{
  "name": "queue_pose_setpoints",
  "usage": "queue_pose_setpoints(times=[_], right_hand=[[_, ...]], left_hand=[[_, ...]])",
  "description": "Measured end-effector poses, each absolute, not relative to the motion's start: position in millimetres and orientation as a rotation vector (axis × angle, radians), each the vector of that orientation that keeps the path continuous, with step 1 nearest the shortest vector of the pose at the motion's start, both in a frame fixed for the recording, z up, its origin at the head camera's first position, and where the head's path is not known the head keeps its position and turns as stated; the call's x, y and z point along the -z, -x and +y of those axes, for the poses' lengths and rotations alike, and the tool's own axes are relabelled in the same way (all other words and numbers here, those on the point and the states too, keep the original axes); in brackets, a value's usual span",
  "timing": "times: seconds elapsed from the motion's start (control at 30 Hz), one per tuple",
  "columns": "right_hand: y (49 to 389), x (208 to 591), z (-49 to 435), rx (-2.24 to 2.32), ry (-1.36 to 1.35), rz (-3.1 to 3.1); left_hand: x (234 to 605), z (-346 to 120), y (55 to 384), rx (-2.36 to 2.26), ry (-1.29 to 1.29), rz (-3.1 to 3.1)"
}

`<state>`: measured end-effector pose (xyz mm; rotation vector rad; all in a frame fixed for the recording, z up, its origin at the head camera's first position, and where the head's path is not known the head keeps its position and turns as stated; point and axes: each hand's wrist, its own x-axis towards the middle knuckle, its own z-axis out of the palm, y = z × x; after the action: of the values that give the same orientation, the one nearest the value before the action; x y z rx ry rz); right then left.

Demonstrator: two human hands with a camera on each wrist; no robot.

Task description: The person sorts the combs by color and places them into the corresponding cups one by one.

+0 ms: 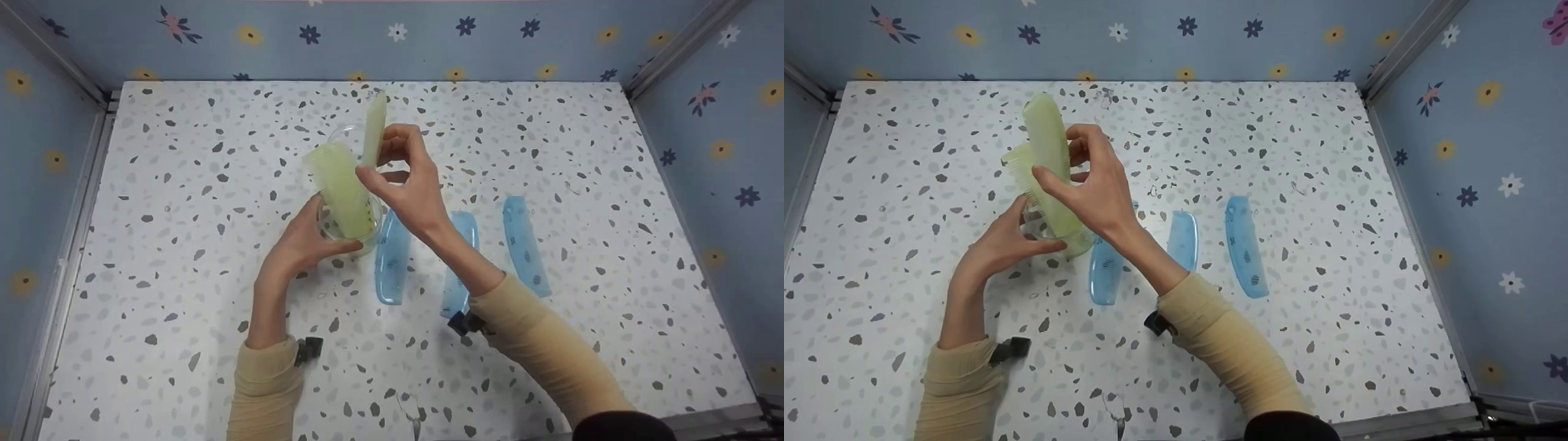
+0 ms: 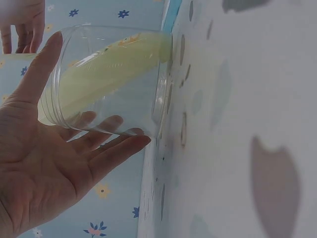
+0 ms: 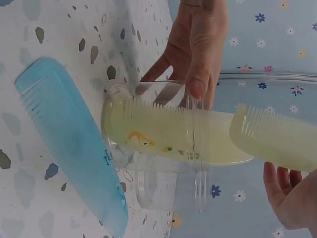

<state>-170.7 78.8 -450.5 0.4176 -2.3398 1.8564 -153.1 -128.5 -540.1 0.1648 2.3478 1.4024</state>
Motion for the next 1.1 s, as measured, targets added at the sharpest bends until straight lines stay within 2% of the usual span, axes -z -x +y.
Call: queue_pose_setpoints(times=[0.6, 1.1], right_hand=[[168, 472, 65, -1.641, -0.407, -2.528], [166, 480, 95, -1.568, -0.356, -2.577]], left_hand=[[540, -129, 151, -1.474, -0.191, 2.322], [541, -129, 151, -1.415, -0.149, 2.358]])
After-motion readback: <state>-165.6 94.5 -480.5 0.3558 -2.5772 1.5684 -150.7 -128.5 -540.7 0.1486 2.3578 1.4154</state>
